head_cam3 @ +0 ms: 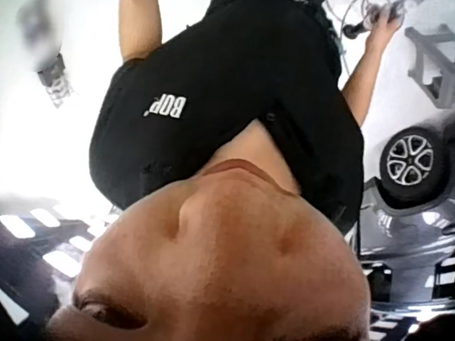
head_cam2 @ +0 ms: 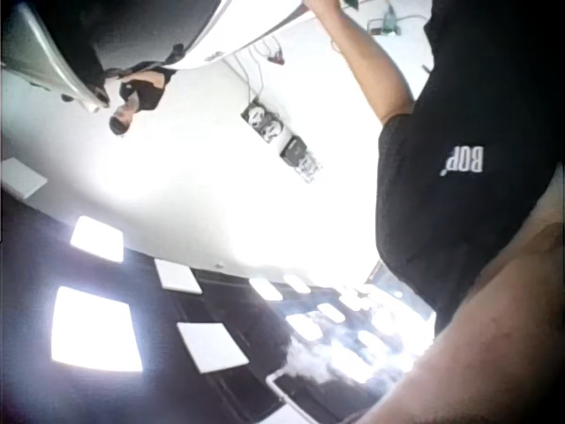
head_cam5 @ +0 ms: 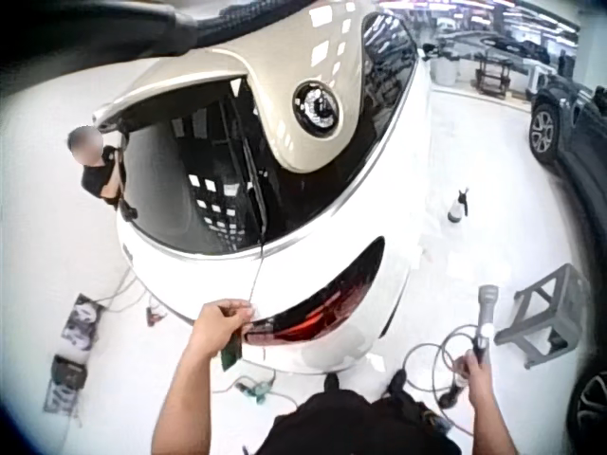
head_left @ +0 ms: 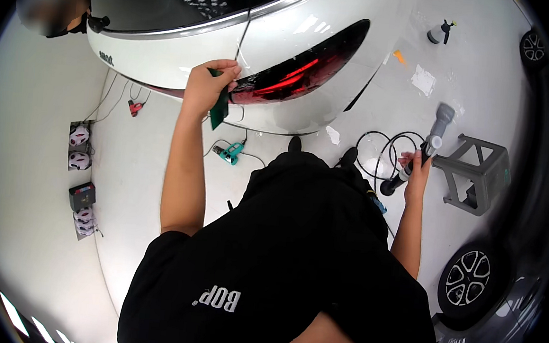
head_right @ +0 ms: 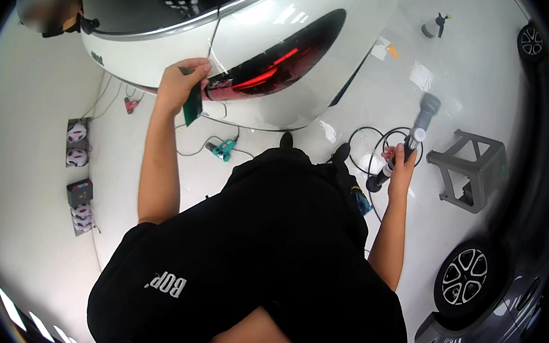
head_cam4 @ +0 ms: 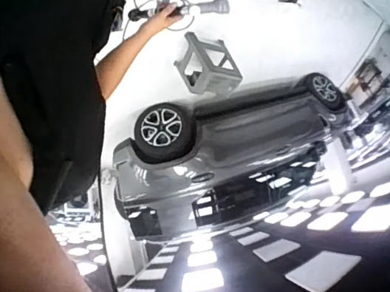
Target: The person applies a transparent protective film to the rear bumper of a white car. They smooth the film by hand, use a heat gun to warm the material, and employ a squeegee to press the film into the contours of the bumper and around the taillight.
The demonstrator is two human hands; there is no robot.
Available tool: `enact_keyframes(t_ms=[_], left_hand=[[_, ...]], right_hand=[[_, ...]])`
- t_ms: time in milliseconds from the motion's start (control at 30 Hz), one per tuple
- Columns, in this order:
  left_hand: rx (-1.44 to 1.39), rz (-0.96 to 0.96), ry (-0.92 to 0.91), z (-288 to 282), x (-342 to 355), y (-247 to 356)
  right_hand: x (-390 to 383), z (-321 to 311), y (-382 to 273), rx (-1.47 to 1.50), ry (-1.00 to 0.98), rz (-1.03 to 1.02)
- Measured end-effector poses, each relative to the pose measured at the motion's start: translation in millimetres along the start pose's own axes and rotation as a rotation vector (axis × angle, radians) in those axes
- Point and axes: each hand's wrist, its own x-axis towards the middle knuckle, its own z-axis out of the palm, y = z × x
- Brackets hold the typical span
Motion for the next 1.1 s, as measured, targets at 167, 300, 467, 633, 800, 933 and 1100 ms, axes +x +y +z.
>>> enact_keyframes(t_ms=[167, 300, 467, 633, 800, 933, 1100], left_hand=[[0.262, 0.057, -0.113, 8.3, 11.9, 23.4], [0.187, -0.037, 0.006, -1.2, 5.2, 13.0], [0.254, -0.069, 0.137, 23.8, 2.6, 12.8], [0.245, 0.014, 0.258, 28.8, 15.7, 2.4], [0.125, 0.041, 0.201, 11.5, -12.1, 22.9], [-0.004, 0.103, 0.004, 14.8, -18.8, 37.6], [-0.081, 0.113, -0.224, 4.6, -14.5, 38.4]], right_hand=[[58.9, -136.2, 214.1, 0.031, 0.375, 0.469], [67.6, -175.5, 262.1, 0.147, 0.605, 0.645], [67.1, -211.8, 318.7, 0.004, 0.626, 0.735], [86.5, -204.3, 317.7, -0.087, 0.466, 0.591], [96.4, 11.3, 135.2, -0.125, -0.068, 0.137], [21.1, 167.6, -20.5, 0.251, -0.557, 0.077], [-48.4, 300.5, -83.8, 0.676, -0.787, 0.290]])
